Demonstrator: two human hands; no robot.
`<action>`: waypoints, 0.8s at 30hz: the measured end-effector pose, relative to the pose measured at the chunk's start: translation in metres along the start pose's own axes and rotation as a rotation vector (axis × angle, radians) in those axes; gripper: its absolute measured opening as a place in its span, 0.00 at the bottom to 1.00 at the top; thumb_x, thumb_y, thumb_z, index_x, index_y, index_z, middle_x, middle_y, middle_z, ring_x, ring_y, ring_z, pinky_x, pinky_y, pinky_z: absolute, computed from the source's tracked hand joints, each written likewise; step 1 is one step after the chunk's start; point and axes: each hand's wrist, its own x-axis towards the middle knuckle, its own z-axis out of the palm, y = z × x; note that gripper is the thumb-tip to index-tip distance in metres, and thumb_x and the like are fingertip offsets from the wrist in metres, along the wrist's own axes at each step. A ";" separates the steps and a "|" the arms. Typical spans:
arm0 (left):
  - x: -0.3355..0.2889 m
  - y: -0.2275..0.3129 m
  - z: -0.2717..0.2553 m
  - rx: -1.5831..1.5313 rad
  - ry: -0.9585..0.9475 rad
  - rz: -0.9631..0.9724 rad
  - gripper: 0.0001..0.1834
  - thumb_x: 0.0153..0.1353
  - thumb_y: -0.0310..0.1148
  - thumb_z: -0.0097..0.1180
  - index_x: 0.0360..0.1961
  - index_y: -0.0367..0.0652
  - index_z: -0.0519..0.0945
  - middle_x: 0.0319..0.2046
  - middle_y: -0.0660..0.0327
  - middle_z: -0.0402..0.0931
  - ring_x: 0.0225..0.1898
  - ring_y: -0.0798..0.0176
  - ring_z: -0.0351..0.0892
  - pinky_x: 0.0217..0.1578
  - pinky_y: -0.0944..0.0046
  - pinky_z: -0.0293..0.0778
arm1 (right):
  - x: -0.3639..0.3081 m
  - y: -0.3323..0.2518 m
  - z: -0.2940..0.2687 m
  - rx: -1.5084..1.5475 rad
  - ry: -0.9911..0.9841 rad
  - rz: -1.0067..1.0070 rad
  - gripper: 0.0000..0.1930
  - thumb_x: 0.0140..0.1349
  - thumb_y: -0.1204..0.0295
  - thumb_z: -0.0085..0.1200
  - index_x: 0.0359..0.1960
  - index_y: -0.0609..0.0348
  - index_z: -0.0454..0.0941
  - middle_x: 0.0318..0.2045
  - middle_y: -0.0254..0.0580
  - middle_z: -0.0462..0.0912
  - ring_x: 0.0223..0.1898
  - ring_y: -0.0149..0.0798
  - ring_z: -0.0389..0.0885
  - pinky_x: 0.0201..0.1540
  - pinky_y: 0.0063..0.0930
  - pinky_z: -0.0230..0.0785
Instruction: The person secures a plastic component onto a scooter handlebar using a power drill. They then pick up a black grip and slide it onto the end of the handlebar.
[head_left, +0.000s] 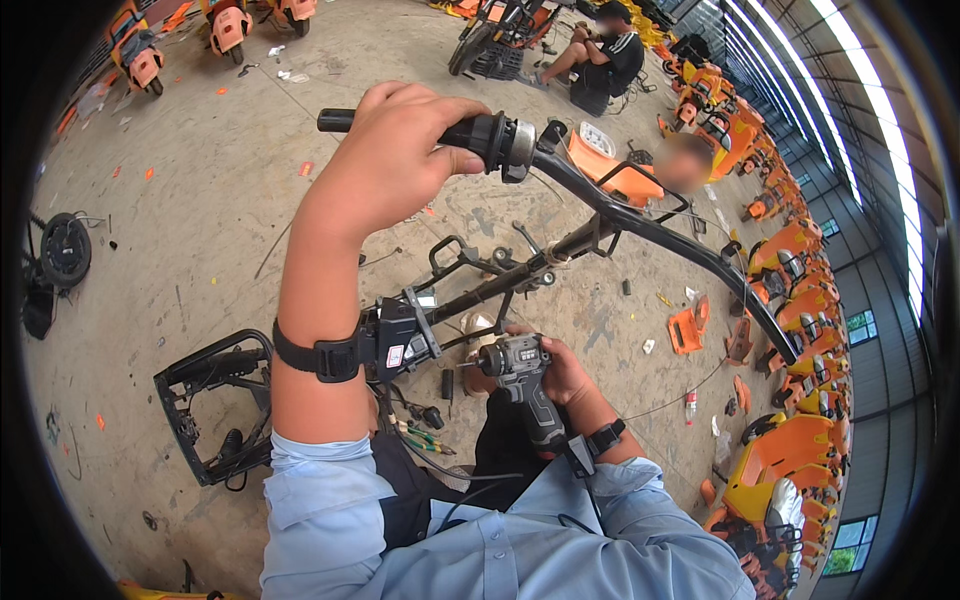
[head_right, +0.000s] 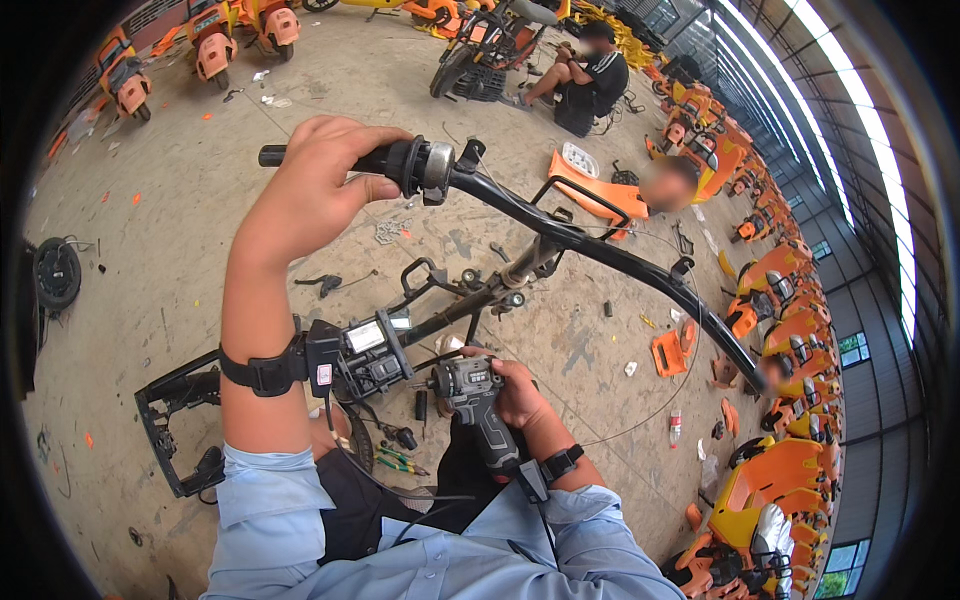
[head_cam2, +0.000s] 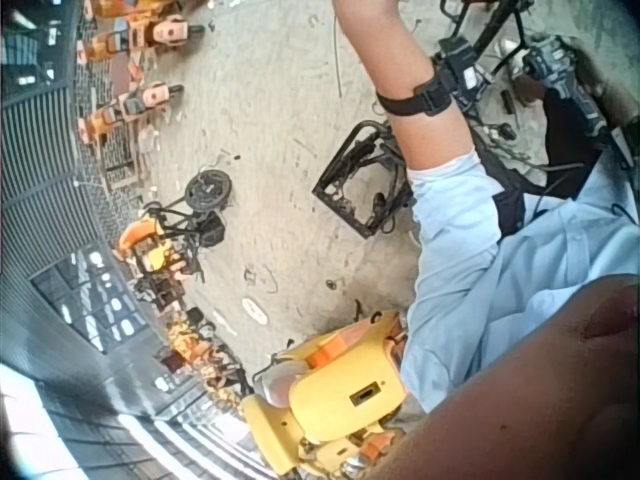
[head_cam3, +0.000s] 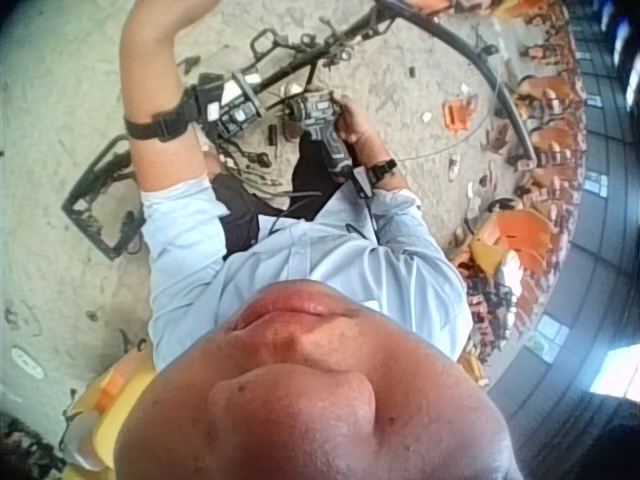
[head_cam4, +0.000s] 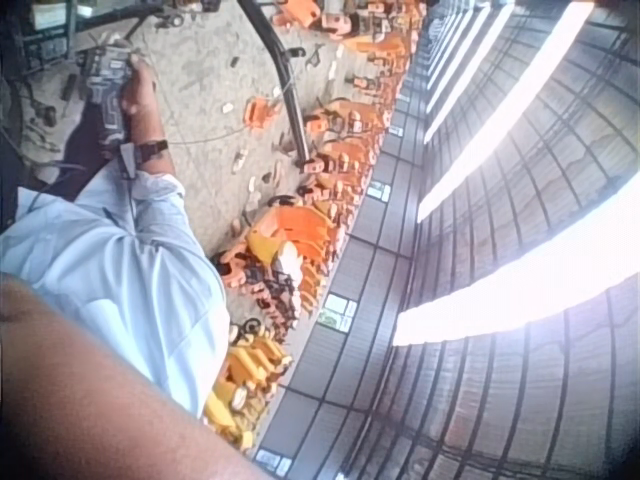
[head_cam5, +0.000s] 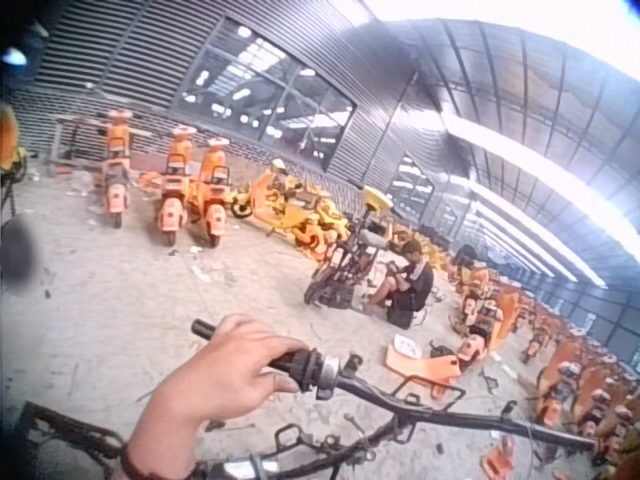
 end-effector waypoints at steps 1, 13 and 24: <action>0.001 0.000 0.000 0.004 -0.019 -0.005 0.24 0.53 0.35 0.69 0.53 0.45 0.84 0.46 0.59 0.82 0.56 0.50 0.72 0.63 0.54 0.61 | 0.000 0.000 0.001 0.003 0.000 0.000 0.39 0.63 0.52 0.57 0.71 0.62 0.63 0.56 0.55 0.80 0.54 0.55 0.82 0.57 0.54 0.76; 0.001 0.001 0.000 -0.044 0.064 -0.012 0.27 0.45 0.29 0.75 0.50 0.48 0.84 0.46 0.61 0.82 0.56 0.50 0.72 0.62 0.53 0.63 | 0.000 0.001 -0.001 -0.007 0.016 -0.010 0.39 0.63 0.52 0.57 0.71 0.63 0.63 0.55 0.55 0.81 0.54 0.54 0.82 0.58 0.52 0.75; 0.002 0.001 0.000 -0.069 0.075 -0.004 0.28 0.44 0.28 0.74 0.51 0.48 0.84 0.44 0.61 0.81 0.56 0.51 0.71 0.60 0.55 0.65 | 0.000 0.001 0.000 -0.014 0.015 -0.035 0.38 0.64 0.54 0.57 0.70 0.66 0.64 0.54 0.55 0.81 0.53 0.52 0.83 0.58 0.50 0.75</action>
